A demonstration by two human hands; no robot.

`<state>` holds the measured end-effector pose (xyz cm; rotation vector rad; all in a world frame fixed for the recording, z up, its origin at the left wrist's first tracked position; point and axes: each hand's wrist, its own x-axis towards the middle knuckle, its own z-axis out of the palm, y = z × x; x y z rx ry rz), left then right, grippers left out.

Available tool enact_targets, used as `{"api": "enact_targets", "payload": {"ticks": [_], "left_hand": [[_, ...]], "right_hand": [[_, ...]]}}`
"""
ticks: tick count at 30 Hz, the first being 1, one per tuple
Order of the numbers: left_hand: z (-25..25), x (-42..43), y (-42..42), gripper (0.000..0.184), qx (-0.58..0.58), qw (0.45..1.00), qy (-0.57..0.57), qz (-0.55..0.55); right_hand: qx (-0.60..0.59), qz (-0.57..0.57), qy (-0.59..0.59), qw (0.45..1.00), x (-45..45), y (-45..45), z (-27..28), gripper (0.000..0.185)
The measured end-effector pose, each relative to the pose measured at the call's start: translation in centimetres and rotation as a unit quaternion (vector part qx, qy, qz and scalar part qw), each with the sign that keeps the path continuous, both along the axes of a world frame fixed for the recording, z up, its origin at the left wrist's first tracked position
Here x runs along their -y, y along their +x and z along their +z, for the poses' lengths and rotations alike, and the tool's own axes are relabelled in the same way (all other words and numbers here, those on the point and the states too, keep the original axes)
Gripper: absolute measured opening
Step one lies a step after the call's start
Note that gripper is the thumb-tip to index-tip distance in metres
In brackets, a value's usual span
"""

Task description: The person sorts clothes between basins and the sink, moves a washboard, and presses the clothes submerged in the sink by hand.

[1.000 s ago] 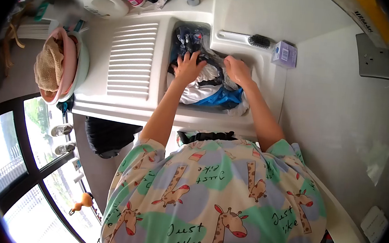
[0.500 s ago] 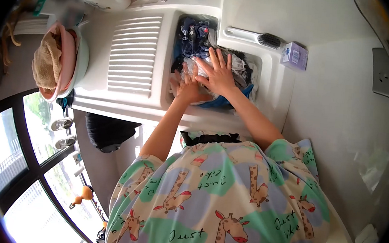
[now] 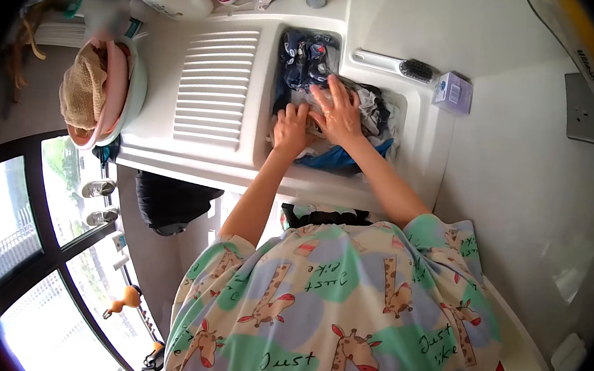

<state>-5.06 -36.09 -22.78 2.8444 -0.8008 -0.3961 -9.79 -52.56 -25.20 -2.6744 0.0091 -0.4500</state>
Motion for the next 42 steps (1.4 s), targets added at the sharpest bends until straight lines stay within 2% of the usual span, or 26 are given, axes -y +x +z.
{"api": "enact_targets", "payload": {"ticks": [1, 3, 6, 9, 10, 13, 14, 17, 18, 21, 22, 23, 25, 26, 29, 30, 32, 33, 35, 37, 38, 39, 40, 42], "left_hand": [[1.2, -0.2, 0.0, 0.059, -0.033, 0.998, -0.046, 0.006], [1.4, -0.3, 0.4, 0.059, -0.042, 0.997, -0.067, -0.003], [2.8, -0.9, 1.1, 0.063, -0.104, 0.991, -0.078, -0.001], [4.7, -0.7, 1.7, 0.063, -0.085, 0.984, -0.154, 0.010], [5.3, 0.0, 1.8, 0.063, -0.110, 0.974, -0.188, 0.059], [6.1, 1.0, 2.4, 0.063, -0.001, 0.971, -0.238, -0.025], [6.8, 1.5, 2.4, 0.065, 0.006, 0.981, -0.187, -0.057], [5.1, 2.5, 2.4, 0.061, 0.062, 0.976, -0.166, -0.124], [5.0, 2.9, 2.2, 0.049, 0.048, 0.978, -0.174, -0.103], [5.9, 2.2, 2.7, 0.036, 0.015, 0.977, -0.178, -0.117], [6.5, 1.6, 2.7, 0.029, 0.024, 0.969, -0.215, -0.122], [7.0, 1.0, 2.7, 0.030, 0.014, 0.972, -0.206, -0.117], [7.7, -0.1, 2.8, 0.032, -0.006, 0.976, -0.187, -0.109], [7.8, -0.6, 2.8, 0.034, -0.009, 0.970, -0.216, -0.115], [8.2, -1.1, 2.5, 0.033, -0.138, 0.968, -0.210, -0.001], [8.2, -1.0, 3.2, 0.046, -0.190, 0.965, -0.178, 0.034], [7.0, -0.8, 4.0, 0.059, 0.010, 0.988, -0.127, -0.082], [6.5, -0.4, 4.4, 0.066, 0.110, 0.979, -0.098, -0.140], [5.4, 1.6, 4.5, 0.085, 0.062, 0.993, -0.050, -0.085], [6.4, 4.9, 3.8, 0.087, -0.073, 0.993, -0.087, 0.028], [5.1, 5.6, 4.1, 0.095, -0.123, 0.992, -0.019, -0.006], [4.5, 6.3, 3.7, 0.101, -0.148, 0.989, -0.023, 0.012], [3.6, 6.8, 3.6, 0.102, -0.136, 0.991, -0.002, 0.006], [2.5, 7.8, 4.6, 0.105, -0.128, 0.991, 0.043, -0.013]], "right_hand": [[0.025, -0.018, 0.058, 0.998, 0.1, -0.3, 0.5, 0.076], [-0.014, -0.063, 0.023, 0.998, 0.6, -1.0, 1.6, 0.083], [-0.121, -0.104, 0.103, 0.982, 2.2, 0.0, 2.7, 0.079], [-0.009, -0.089, 0.125, 0.988, 3.3, 1.3, 1.3, 0.073], [-0.023, -0.095, 0.144, 0.985, 3.4, 1.2, 0.8, 0.058], [-0.117, -0.128, 0.209, 0.962, 2.0, 0.9, 2.5, 0.044], [-0.136, -0.126, 0.205, 0.961, 1.3, 0.8, 4.3, 0.037], [-0.166, -0.084, 0.258, 0.948, 0.0, -0.3, 7.0, 0.031], [-0.176, -0.073, 0.257, 0.947, -0.1, -0.9, 7.3, 0.030], [-0.204, -0.099, 0.299, 0.927, 0.4, -1.8, 10.6, 0.033], [-0.170, -0.112, 0.277, 0.939, 0.8, -2.0, 9.8, 0.036], [-0.171, -0.135, 0.268, 0.939, 1.5, -1.9, 10.1, 0.033], [-0.059, -0.156, 0.223, 0.960, 2.7, -1.5, 8.9, 0.029], [-0.046, -0.130, 0.245, 0.960, 3.8, -1.4, 6.9, 0.026], [0.010, -0.132, 0.202, 0.970, 4.4, -1.2, 4.5, 0.041], [-0.100, -0.153, 0.213, 0.960, 4.1, -1.8, 3.5, 0.063], [-0.111, -0.147, 0.171, 0.968, 3.0, -2.6, 1.2, 0.069], [-0.116, -0.144, 0.150, 0.971, 2.7, -2.8, 0.8, 0.071], [-0.172, -0.153, 0.197, 0.953, 2.9, -3.2, 0.5, 0.073], [-0.222, -0.173, 0.218, 0.934, 3.4, -3.5, 0.5, 0.071], [-0.258, -0.178, 0.220, 0.924, 3.9, -3.3, 0.7, 0.071], [-0.293, -0.183, 0.224, 0.911, 4.4, -3.0, 1.0, 0.071], [-0.330, -0.189, 0.230, 0.896, 4.8, -2.7, 1.0, 0.071], [-0.350, -0.126, 0.200, 0.906, 5.9, -1.9, 0.0, 0.071]]}}
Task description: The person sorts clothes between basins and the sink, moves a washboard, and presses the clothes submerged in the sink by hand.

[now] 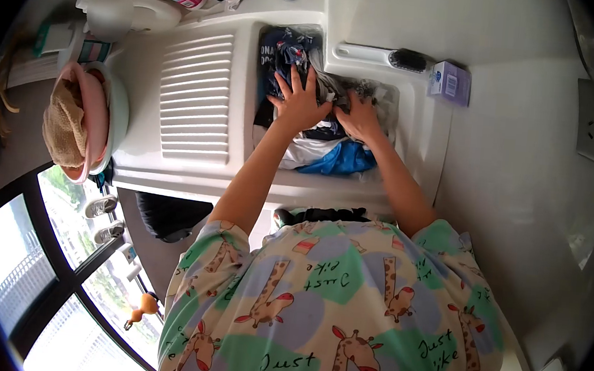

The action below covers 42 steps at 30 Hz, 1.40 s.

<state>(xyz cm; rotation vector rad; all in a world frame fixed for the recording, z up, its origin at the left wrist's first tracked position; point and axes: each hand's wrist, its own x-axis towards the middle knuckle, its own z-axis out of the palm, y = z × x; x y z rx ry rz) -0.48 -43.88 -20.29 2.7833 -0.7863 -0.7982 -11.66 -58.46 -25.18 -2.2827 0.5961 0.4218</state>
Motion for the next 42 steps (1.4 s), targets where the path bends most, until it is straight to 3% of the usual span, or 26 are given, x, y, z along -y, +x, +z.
{"api": "enact_targets", "payload": {"ticks": [5, 6, 8, 11, 13, 14, 19, 21, 24, 28, 29, 30, 33, 34, 37, 38, 42], "left_hand": [[-0.9, 2.9, 3.1, 0.113, -0.083, 0.993, 0.088, 0.010], [-0.8, 3.4, 3.5, 0.114, -0.100, 0.990, 0.096, 0.016], [-0.8, 4.2, 4.5, 0.116, -0.132, 0.985, 0.109, 0.031], [-2.8, 4.3, 5.3, 0.118, -0.107, 0.991, 0.070, 0.046], [-2.6, 3.9, 6.6, 0.116, -0.204, 0.979, 0.014, -0.004], [-4.0, 3.7, 7.0, 0.114, -0.193, 0.981, 0.006, -0.005], [-8.2, 3.5, 6.6, 0.111, -0.086, 0.996, 0.010, 0.017], [-6.4, 3.1, 5.8, 0.109, -0.047, 0.999, -0.008, 0.022], [-3.5, 1.3, 3.4, 0.112, -0.012, 0.997, -0.064, 0.037], [-1.8, -2.2, -0.2, 0.123, 0.053, 0.990, -0.132, 0.013], [-0.6, -3.2, -1.5, 0.126, 0.065, 0.989, -0.132, -0.002], [1.4, -3.8, -2.2, 0.119, 0.047, 0.990, -0.131, 0.008], [0.5, -4.6, -1.6, 0.109, 0.075, 0.977, -0.198, 0.004], [0.8, -4.3, -1.7, 0.081, 0.108, 0.966, -0.235, 0.021], [0.2, -4.9, 0.1, 0.056, 0.063, 0.953, -0.295, 0.028], [1.3, -5.4, 0.5, 0.040, 0.055, 0.939, -0.334, 0.061], [5.3, -9.5, 1.0, 0.036, 0.055, 0.909, -0.405, 0.078]], "right_hand": [[-0.093, 0.049, -0.032, 0.994, 0.7, 1.7, -2.3, 0.072], [-0.032, -0.011, -0.139, 0.990, -0.6, 1.0, -1.3, 0.073], [-0.023, -0.005, -0.133, 0.991, 0.1, 0.9, -1.7, 0.070], [0.020, -0.008, -0.152, 0.988, 0.0, 1.3, -4.5, 0.062], [0.009, -0.003, -0.130, 0.991, 0.2, 0.9, -4.8, 0.061], [-0.028, 0.035, -0.219, 0.975, -0.1, 1.3, -2.0, 0.060], [0.111, 0.024, -0.167, 0.979, 0.8, 1.3, -2.5, 0.056], [0.194, 0.017, -0.158, 0.968, 1.0, 1.0, -2.8, 0.055], [0.133, 0.030, -0.137, 0.981, 1.7, 1.1, -0.8, 0.054], [0.174, -0.096, 0.027, 0.980, 1.0, 0.7, 1.5, 0.055], [0.166, -0.075, 0.039, 0.983, 0.7, 0.6, 2.8, 0.054], [0.159, -0.055, 0.051, 0.984, 0.4, 0.7, 4.1, 0.053], [0.158, -0.019, 0.064, 0.985, -0.4, 0.8, 7.7, 0.046], [0.177, 0.002, 0.044, 0.983, -0.4, 0.9, 8.7, 0.046], [0.235, 0.017, 0.004, 0.972, 1.0, 1.1, 11.5, 0.043], [0.238, 0.005, -0.004, 0.971, 1.8, 0.8, 12.7, 0.042], [0.248, -0.038, 0.027, 0.968, 5.2, -1.8, 15.5, 0.030]]}}
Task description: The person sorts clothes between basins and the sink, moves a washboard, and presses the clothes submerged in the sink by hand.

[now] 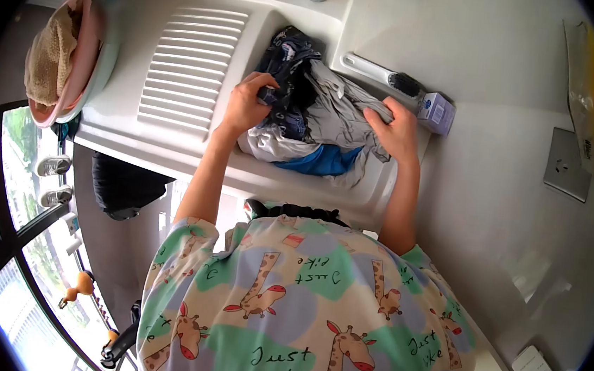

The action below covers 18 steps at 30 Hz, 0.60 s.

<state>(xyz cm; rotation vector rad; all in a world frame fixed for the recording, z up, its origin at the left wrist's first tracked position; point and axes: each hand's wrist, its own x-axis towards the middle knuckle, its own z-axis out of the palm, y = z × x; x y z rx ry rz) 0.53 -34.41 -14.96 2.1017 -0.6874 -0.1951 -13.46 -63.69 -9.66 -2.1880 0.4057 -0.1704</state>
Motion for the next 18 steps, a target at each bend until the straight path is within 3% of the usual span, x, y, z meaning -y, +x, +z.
{"api": "enact_targets", "payload": {"ticks": [4, 6, 7, 9, 10, 11, 13, 14, 18], "left_hand": [[1.3, -1.8, -0.4, 0.049, -0.041, 0.999, 0.020, -0.016], [1.1, -2.2, 0.1, 0.061, -0.123, 0.988, 0.085, -0.042], [0.9, -2.1, -0.2, 0.062, -0.091, 0.986, 0.137, -0.041], [1.0, -1.3, -0.5, 0.064, -0.025, 0.971, 0.235, -0.040], [0.8, -0.7, 0.2, 0.080, -0.075, 0.959, 0.269, -0.046], [0.6, 0.1, 0.1, 0.089, -0.043, 0.957, 0.285, -0.034], [0.2, 2.6, -0.9, 0.108, 0.022, 0.949, 0.314, -0.007], [0.1, 3.9, -0.6, 0.137, -0.017, 0.916, 0.398, -0.050], [-4.1, 6.6, -0.1, 0.148, 0.056, 0.881, 0.451, -0.129]], "right_hand": [[-0.195, 0.048, 0.011, 0.980, 2.2, -2.1, -0.5, 0.029], [-0.264, 0.049, 0.018, 0.963, 0.9, -2.0, -1.1, 0.032], [-0.298, 0.049, 0.021, 0.953, 0.1, -2.0, -1.5, 0.034], [-0.272, 0.020, 0.031, 0.962, -1.7, -1.9, -3.5, 0.057], [-0.186, 0.043, -0.024, 0.981, -2.7, -1.6, -5.0, 0.062], [-0.099, 0.065, -0.078, 0.990, -3.6, -1.4, -6.9, 0.067], [-0.082, 0.072, -0.139, 0.984, -6.0, -0.1, -8.5, 0.072], [-0.073, 0.076, -0.170, 0.980, -7.0, 0.4, -9.3, 0.075], [-0.064, 0.115, -0.314, 0.940, -9.1, 0.4, -13.0, 0.081]]}}
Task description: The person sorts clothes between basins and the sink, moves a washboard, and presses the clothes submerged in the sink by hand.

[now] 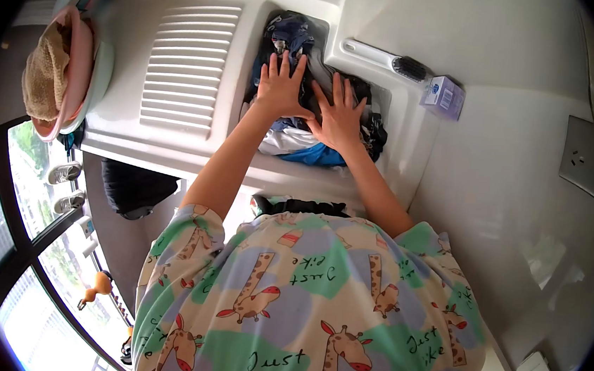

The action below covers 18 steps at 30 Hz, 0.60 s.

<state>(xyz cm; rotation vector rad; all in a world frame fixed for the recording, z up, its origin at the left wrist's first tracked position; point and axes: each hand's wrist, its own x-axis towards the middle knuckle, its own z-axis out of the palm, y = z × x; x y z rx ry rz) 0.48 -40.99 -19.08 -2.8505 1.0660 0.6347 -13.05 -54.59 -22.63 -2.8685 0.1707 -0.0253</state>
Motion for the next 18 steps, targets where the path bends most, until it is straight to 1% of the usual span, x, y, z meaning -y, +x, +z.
{"api": "enact_targets", "payload": {"ticks": [3, 5, 7, 8, 9, 11, 12, 14, 15, 18], "left_hand": [[-0.8, 1.4, 2.4, 0.147, -0.068, 0.998, 0.004, -0.003], [-1.3, 2.2, 4.4, 0.145, -0.117, 0.993, 0.003, 0.007], [-2.0, 2.7, 6.1, 0.143, -0.166, 0.986, 0.000, 0.016], [-2.7, 2.8, 6.7, 0.139, -0.160, 0.987, -0.021, 0.008], [-3.2, 2.7, 7.5, 0.137, -0.188, 0.981, -0.053, 0.002], [-4.3, 2.5, 9.1, 0.134, -0.243, 0.963, -0.118, -0.010], [-4.9, 2.8, 9.5, 0.121, -0.226, 0.966, -0.127, -0.019], [-6.1, 3.4, 10.7, 0.114, -0.245, 0.966, -0.077, 0.017], [-7.0, 3.5, 10.9, 0.110, -0.255, 0.965, -0.052, 0.034], [-8.4, 2.9, 10.3, 0.104, -0.135, 0.985, -0.103, -0.004]], "right_hand": [[0.014, -0.006, -0.003, 1.000, -0.2, -0.1, -1.2, 0.079], [-0.043, -0.027, -0.005, 0.999, -0.3, 0.8, -2.2, 0.075], [-0.049, -0.031, 0.005, 0.998, -0.4, 1.6, -3.7, 0.071], [-0.102, -0.026, -0.021, 0.994, -0.6, 1.9, -4.2, 0.074], [-0.066, -0.035, -0.010, 0.997, -0.7, 2.0, -5.1, 0.074], [-0.070, -0.046, 0.014, 0.996, -0.9, 2.0, -6.3, 0.072], [-0.056, -0.041, -0.010, 0.997, -0.8, 1.9, -6.6, 0.070], [-0.026, -0.033, -0.058, 0.997, -0.8, 1.8, -7.3, 0.068], [-0.002, -0.029, -0.045, 0.999, -0.7, 1.7, -6.9, 0.065], [0.059, -0.021, -0.013, 0.998, -0.1, 1.6, -5.8, 0.059]]}}
